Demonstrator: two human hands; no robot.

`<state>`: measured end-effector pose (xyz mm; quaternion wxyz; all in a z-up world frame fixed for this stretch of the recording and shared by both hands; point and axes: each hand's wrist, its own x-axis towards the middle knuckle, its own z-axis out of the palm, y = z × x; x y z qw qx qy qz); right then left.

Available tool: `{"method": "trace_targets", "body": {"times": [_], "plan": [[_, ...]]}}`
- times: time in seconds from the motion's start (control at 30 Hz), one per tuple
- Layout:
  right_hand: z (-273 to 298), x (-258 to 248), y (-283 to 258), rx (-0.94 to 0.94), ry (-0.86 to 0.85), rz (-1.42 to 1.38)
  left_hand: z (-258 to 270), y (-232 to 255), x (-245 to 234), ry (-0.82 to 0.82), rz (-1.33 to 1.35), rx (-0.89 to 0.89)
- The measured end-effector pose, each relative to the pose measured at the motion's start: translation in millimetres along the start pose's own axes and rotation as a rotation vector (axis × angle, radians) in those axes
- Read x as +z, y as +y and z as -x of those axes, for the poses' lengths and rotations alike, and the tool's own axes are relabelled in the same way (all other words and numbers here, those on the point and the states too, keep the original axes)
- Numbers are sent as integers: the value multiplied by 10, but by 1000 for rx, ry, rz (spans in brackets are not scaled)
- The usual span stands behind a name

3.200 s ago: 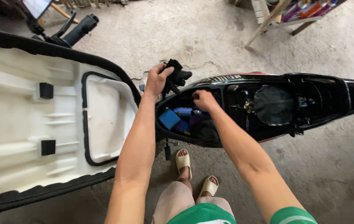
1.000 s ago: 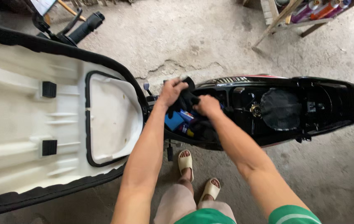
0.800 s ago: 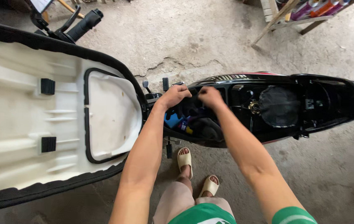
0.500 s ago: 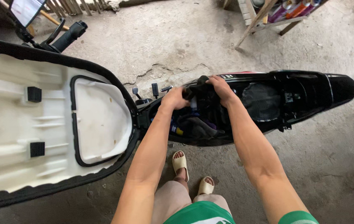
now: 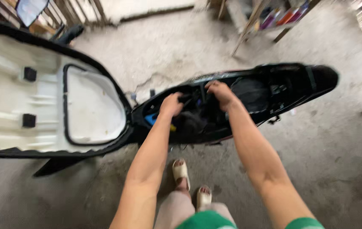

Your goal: The person wipes the motorcycle's handlebars, dashboard, and side mirror with a purple cloth. They open the seat compartment, retrieve a black bag, hang it on the handlebars, and continue wiping the front and side panels of the motorcycle.

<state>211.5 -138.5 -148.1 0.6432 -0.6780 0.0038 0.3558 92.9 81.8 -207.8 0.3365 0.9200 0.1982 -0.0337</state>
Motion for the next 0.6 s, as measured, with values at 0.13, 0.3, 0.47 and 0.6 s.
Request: {"method": "trace_targets", "body": {"times": [0.13,0.3,0.47,0.6], "plan": [[94,-257,348,-176,2,-77,149,-14,245,95,-9,-62],[89,-616,681,-183,225,-143,138,155,416,63,-102,-159],[149,-877,703,-217,368,-336,-34,316,530,296,44,67],[165,-982,491,-295,676,-56,-191,473,481,258,12,28]]}}
